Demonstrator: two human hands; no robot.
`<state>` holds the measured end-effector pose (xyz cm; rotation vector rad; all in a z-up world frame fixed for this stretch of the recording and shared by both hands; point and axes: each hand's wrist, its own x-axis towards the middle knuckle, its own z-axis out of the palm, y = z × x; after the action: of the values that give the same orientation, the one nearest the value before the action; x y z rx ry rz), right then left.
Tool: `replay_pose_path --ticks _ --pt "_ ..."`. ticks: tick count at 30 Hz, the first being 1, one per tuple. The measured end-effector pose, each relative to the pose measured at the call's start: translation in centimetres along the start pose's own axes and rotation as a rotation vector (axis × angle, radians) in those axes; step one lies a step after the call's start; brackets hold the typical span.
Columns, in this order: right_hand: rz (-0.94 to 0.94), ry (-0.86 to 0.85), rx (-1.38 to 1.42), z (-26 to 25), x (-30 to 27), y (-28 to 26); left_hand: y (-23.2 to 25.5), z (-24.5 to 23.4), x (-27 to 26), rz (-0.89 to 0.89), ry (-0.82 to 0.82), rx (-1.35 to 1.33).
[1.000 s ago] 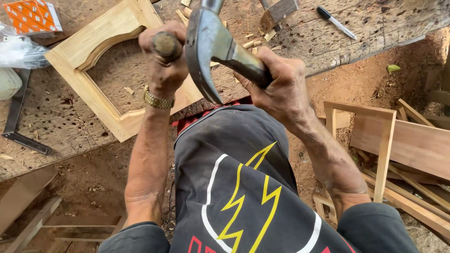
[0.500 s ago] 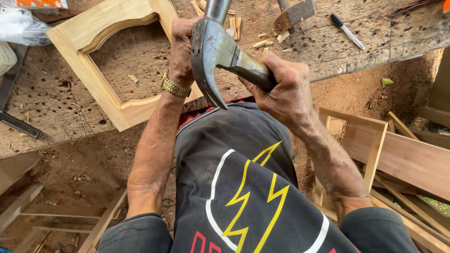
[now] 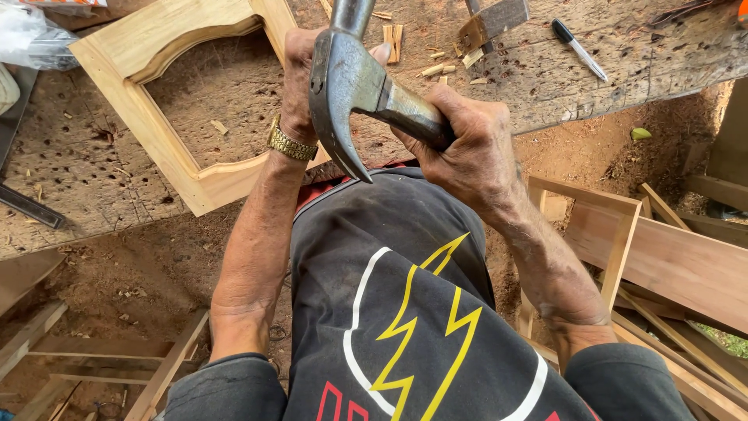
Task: The person uses a hammer and chisel to carve and shape a wooden frame on a workbench. They then use a chisel to refine the edges of a separate wooden piece before placing the finished frame on a stack of similar frames.
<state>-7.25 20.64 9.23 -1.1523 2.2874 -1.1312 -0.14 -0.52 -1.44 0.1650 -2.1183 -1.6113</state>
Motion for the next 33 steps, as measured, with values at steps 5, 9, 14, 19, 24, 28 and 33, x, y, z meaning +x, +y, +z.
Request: replay_pose_path --ticks 5,9,14,19,24,28,33 --pt "-0.004 0.0 0.001 0.0 -0.1 0.0 -0.4 0.3 -0.5 0.0 0.011 0.04" --pt "0.008 -0.002 0.002 0.0 -0.1 0.0 -0.8 0.4 -0.8 0.007 0.024 0.086" --pt "0.004 -0.004 0.01 0.3 -0.1 0.0 -2.2 0.6 -1.9 0.01 0.034 0.127" --pt "-0.022 0.0 -0.017 0.0 -0.4 0.0 -8.0 -0.1 -5.4 0.427 0.109 0.413" --pt "-0.063 -0.013 -0.058 -1.4 -0.7 -1.4 -0.6 0.2 -4.1 0.016 0.004 -0.298" --pt "-0.132 -0.029 -0.076 -2.8 -1.0 -3.6 4.3 -0.3 -2.8 -0.364 -0.053 -0.039" --pt "-0.147 -0.067 -0.154 -0.9 -0.6 -2.4 2.6 -1.6 -3.6 -0.174 -0.062 0.033"
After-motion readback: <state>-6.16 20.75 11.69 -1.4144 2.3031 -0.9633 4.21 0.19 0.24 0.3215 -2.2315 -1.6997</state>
